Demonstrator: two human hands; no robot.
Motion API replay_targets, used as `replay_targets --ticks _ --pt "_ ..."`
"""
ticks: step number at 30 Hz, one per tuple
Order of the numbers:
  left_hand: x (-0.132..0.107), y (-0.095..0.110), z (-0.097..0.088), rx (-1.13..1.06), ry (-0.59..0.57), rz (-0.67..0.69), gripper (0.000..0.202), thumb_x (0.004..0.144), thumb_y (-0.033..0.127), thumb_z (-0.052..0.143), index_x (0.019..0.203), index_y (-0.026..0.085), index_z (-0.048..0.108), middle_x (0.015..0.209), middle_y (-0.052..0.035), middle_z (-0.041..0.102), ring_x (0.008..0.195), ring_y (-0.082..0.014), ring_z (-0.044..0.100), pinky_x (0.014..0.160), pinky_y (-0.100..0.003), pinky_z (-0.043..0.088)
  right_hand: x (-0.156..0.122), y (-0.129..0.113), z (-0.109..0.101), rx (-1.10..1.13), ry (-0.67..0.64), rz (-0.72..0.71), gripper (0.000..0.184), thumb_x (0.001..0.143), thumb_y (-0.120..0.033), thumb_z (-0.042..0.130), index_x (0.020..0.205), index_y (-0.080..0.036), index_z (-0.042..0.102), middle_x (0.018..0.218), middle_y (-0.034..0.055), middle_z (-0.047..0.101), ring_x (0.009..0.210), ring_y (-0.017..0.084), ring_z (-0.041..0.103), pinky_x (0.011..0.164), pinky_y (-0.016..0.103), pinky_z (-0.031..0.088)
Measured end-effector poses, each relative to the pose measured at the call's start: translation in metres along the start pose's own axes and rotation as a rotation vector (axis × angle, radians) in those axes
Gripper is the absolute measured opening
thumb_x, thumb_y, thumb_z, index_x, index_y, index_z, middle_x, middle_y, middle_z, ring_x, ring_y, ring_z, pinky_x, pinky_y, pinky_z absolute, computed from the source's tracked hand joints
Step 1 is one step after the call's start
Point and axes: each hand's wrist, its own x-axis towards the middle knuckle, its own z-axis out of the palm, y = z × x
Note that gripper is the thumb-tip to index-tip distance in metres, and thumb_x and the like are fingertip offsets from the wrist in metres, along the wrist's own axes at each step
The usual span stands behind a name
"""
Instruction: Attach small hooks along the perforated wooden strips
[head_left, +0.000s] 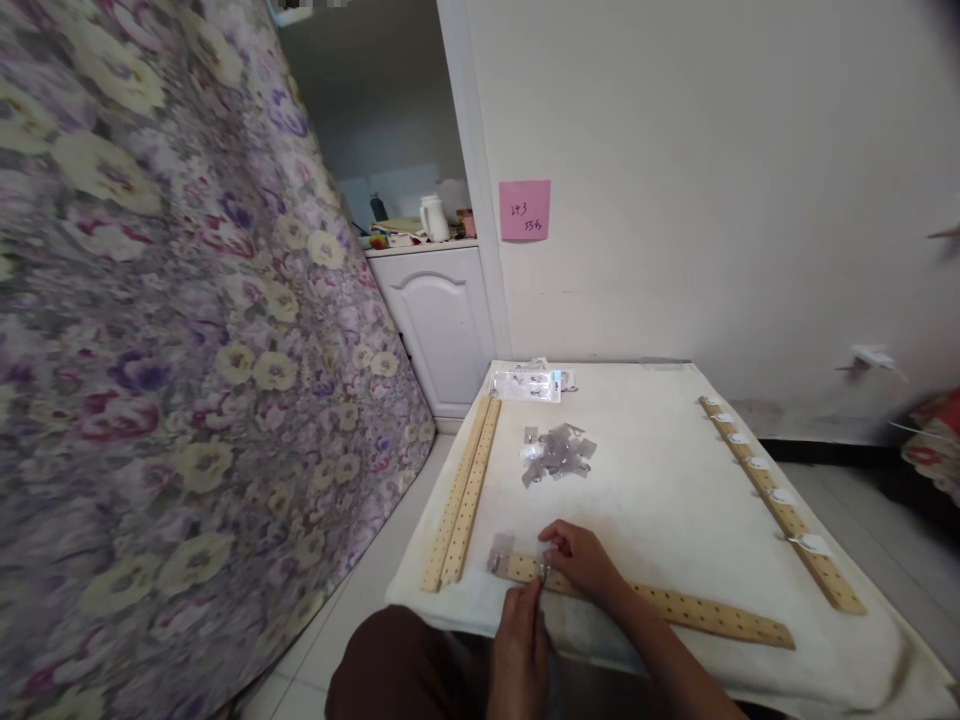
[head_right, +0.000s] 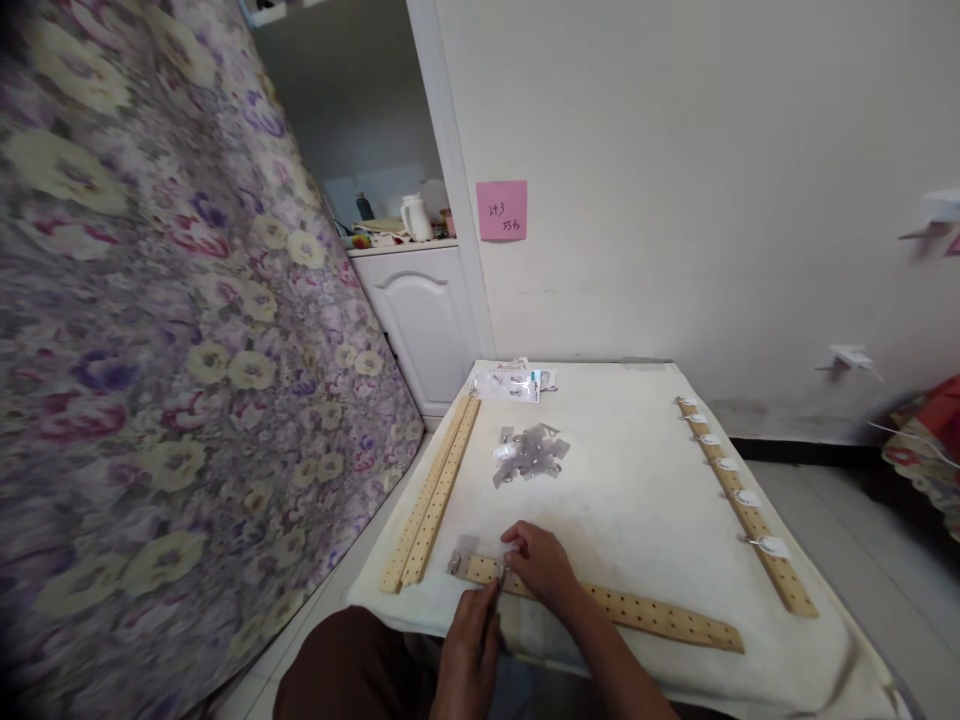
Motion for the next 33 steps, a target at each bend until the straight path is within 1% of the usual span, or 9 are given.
replay_targets --ticks 4,7,10,12,15,19,25,30,33 --pt "0.000 -0.001 0.003 -0.006 0.038 0.010 0.036 0.087 0.024 0.041 0.119 0.019 0.057 0.102 -0.0112 0.061 0.096 -0.0215 0.059 0.086 -0.038 0.050 0.000 0.000 -0.003 0.011 -0.030 -0.039 0.027 0.069 -0.019 0.053 0.093 -0.019 0.065 0.066 -0.0017 0.058 0.062 0.013 0.053 0.061 0.024 0.040" --pt "0.002 0.002 -0.001 -0.003 0.001 -0.001 0.035 0.086 0.024 0.043 0.118 0.019 0.058 0.101 -0.0110 0.062 0.094 -0.0213 0.060 0.084 -0.036 0.051 -0.001 0.001 -0.004 0.012 -0.050 -0.065 0.030 0.068 -0.018 0.053 0.096 -0.019 0.065 0.073 -0.0002 0.061 0.066 0.014 0.054 0.065 0.024 0.041" --pt "0.004 0.008 -0.007 0.005 -0.026 -0.010 0.034 0.086 0.024 0.045 0.116 0.020 0.060 0.101 -0.0109 0.063 0.094 -0.0213 0.060 0.083 -0.035 0.051 -0.002 0.003 -0.006 -0.010 -0.076 -0.079 0.039 0.064 -0.014 0.054 0.101 -0.019 0.064 0.079 0.0008 0.062 0.065 0.013 0.053 0.065 0.025 0.042" --pt "0.005 0.012 -0.009 0.003 -0.024 -0.009 0.033 0.086 0.024 0.045 0.115 0.020 0.060 0.102 -0.0106 0.063 0.096 -0.0212 0.060 0.084 -0.035 0.051 -0.004 0.005 -0.006 -0.019 -0.100 -0.078 0.045 0.061 -0.011 0.055 0.104 -0.018 0.063 0.078 0.0007 0.061 0.065 0.013 0.053 0.064 0.024 0.041" --pt "0.008 0.019 -0.011 0.003 -0.027 -0.021 0.031 0.086 0.025 0.046 0.112 0.020 0.062 0.100 -0.0100 0.063 0.096 -0.0210 0.060 0.085 -0.034 0.050 -0.005 0.009 -0.007 -0.012 -0.121 -0.081 0.049 0.059 -0.013 0.060 0.108 -0.018 0.061 0.080 0.0013 0.060 0.070 0.014 0.054 0.065 0.025 0.042" --pt "0.014 0.026 -0.013 0.037 -0.025 -0.055 0.025 0.086 0.029 0.047 0.103 0.020 0.064 0.095 -0.0082 0.063 0.092 -0.0208 0.060 0.083 -0.034 0.049 -0.006 0.013 -0.006 0.000 -0.135 -0.080 0.051 0.058 -0.015 0.064 0.109 -0.019 0.060 0.091 0.0030 0.061 0.075 0.016 0.056 0.069 0.026 0.044" --pt "0.020 0.019 -0.011 0.071 -0.030 -0.066 0.021 0.087 0.031 0.046 0.090 0.022 0.064 0.088 -0.0049 0.064 0.084 -0.0194 0.061 0.077 -0.032 0.049 -0.006 0.011 -0.007 -0.005 -0.137 -0.065 0.048 0.058 -0.016 0.066 0.106 -0.020 0.061 0.089 0.0017 0.062 0.075 0.015 0.056 0.069 0.027 0.044" --pt "0.022 0.012 -0.008 0.085 -0.011 -0.046 0.020 0.088 0.030 0.045 0.092 0.022 0.063 0.088 -0.0042 0.064 0.084 -0.0183 0.061 0.076 -0.030 0.048 -0.005 0.010 -0.007 -0.015 -0.135 -0.068 0.048 0.058 -0.017 0.067 0.105 -0.019 0.062 0.090 0.0021 0.062 0.074 0.015 0.056 0.068 0.026 0.044" --pt "0.023 0.011 -0.007 0.126 -0.018 -0.036 0.021 0.089 0.030 0.044 0.089 0.022 0.063 0.085 -0.0038 0.064 0.081 -0.0175 0.061 0.075 -0.029 0.048 -0.005 0.012 -0.006 -0.021 -0.126 -0.054 0.046 0.058 -0.018 0.068 0.104 -0.019 0.062 0.091 0.0023 0.062 0.073 0.015 0.056 0.068 0.026 0.044"
